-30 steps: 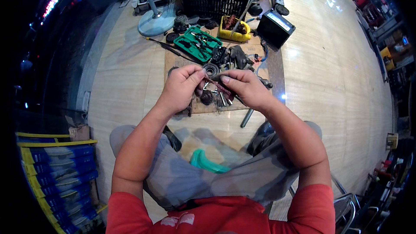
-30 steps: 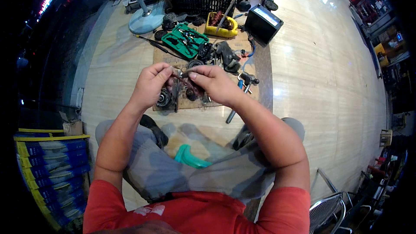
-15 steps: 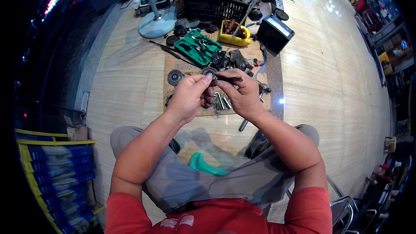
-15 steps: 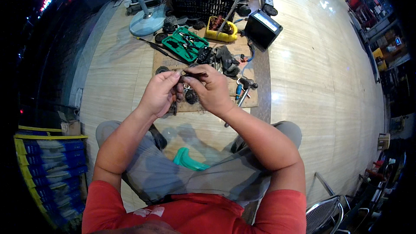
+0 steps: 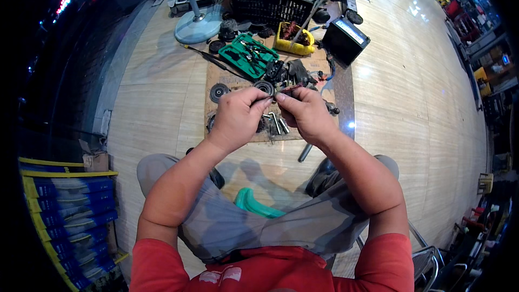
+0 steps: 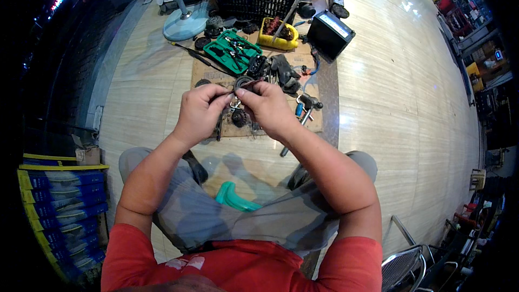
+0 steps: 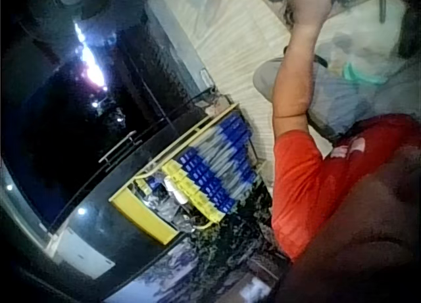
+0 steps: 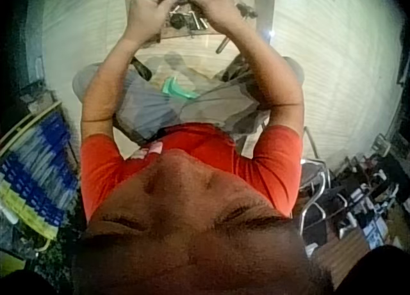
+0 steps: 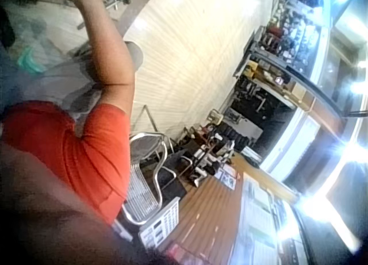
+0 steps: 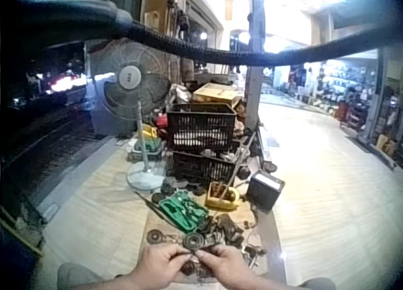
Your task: The person fits a bearing and a thin metal ring onto the shaft of a motor rotor by hand while sitting at a workbench.
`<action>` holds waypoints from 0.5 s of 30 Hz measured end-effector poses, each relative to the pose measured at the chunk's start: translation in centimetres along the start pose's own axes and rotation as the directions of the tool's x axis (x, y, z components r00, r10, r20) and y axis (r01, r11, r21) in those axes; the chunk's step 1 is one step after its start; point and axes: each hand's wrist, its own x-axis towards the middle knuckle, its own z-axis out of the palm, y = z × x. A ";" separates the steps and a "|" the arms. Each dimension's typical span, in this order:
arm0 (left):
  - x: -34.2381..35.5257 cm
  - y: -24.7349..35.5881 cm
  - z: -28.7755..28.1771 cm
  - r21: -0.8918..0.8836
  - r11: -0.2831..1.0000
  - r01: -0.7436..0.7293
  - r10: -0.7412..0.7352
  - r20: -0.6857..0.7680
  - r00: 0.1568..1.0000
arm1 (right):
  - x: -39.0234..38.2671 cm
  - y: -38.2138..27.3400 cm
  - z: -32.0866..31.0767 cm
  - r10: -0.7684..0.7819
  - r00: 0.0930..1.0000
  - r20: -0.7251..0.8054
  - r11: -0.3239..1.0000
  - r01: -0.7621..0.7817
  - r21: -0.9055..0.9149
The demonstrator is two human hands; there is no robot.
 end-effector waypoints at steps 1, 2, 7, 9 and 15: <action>0.1 0.3 0.0 0.060 0.996 -0.066 0.068 -0.025 0.997 | 0.0 0.0 0.0 0.010 1.000 0.004 0.999 -0.010 0.031; 0.1 0.4 0.0 0.120 0.984 -0.131 0.137 -0.046 0.989 | 0.0 -0.1 0.0 0.020 1.000 0.009 0.998 -0.020 0.062; -0.1 0.4 0.3 0.169 0.971 -0.169 0.180 -0.052 0.982 | -0.2 0.1 0.3 -0.055 0.994 -0.091 0.998 0.054 -0.018; -0.1 0.3 0.4 0.055 0.996 -0.071 0.070 0.011 0.997 | 0.0 0.3 0.0 -0.120 0.987 -0.102 0.985 0.106 -0.134; 0.5 -1.2 -1.3 -0.530 0.583 0.617 -0.265 0.593 0.760 | -0.3 0.3 -0.5 -0.341 0.938 0.064 0.854 0.338 -0.395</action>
